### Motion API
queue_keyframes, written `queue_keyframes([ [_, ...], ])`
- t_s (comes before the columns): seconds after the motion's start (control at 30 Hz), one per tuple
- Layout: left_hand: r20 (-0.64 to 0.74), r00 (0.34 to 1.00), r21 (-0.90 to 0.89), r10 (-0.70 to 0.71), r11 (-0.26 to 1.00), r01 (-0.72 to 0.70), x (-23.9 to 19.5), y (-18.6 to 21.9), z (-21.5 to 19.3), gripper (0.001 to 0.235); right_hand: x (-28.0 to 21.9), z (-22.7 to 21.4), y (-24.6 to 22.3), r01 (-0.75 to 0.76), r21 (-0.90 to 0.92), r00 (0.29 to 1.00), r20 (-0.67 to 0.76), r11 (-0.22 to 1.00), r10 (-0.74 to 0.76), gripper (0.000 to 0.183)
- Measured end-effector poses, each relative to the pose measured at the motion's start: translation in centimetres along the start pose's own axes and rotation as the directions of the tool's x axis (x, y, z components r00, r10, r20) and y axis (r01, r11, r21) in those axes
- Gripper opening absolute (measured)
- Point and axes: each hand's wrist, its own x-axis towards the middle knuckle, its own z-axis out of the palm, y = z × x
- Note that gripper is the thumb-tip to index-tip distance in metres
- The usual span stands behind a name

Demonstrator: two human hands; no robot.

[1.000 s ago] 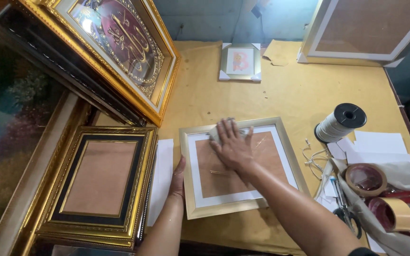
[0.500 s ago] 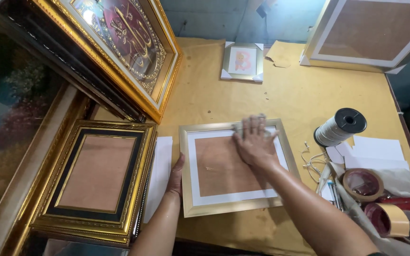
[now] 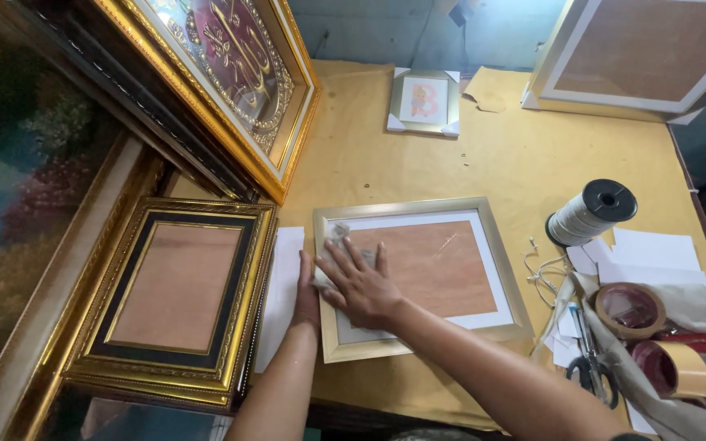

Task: Cleaning glass and applying adhesive tape to the edges of a picture frame as part of the final assembly process.

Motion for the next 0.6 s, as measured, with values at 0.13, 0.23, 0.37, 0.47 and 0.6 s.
queue_keyframes([
  [0.13,-0.045,0.999,0.013,-0.011,1.000,0.012,-1.7,-0.5,1.5,0.074,-3.4,0.1,3.1,-0.084,-0.036,0.996,0.014,0.996,0.085,0.055],
  [0.23,-0.029,1.000,0.038,0.003,0.999,-0.002,-3.3,-0.6,2.7,0.079,-5.0,-0.4,6.7,-0.287,-0.022,0.958,0.011,0.958,0.287,0.055],
  [0.37,-0.026,0.999,0.038,-0.026,0.999,0.026,-2.0,-1.4,1.3,0.065,-6.8,0.3,12.1,-0.556,-0.040,0.831,-0.074,0.831,0.552,0.056],
  [0.47,-0.013,0.999,0.070,-0.043,0.997,0.044,2.8,-2.2,-3.4,0.056,-7.5,1.7,14.4,-0.640,-0.022,0.765,-0.120,0.768,0.633,0.056],
  [0.6,-0.041,0.999,0.104,-0.033,0.994,0.037,2.8,-2.3,-3.6,0.056,-8.4,-0.1,11.0,-0.681,0.063,0.725,-0.078,0.729,0.684,0.058],
])
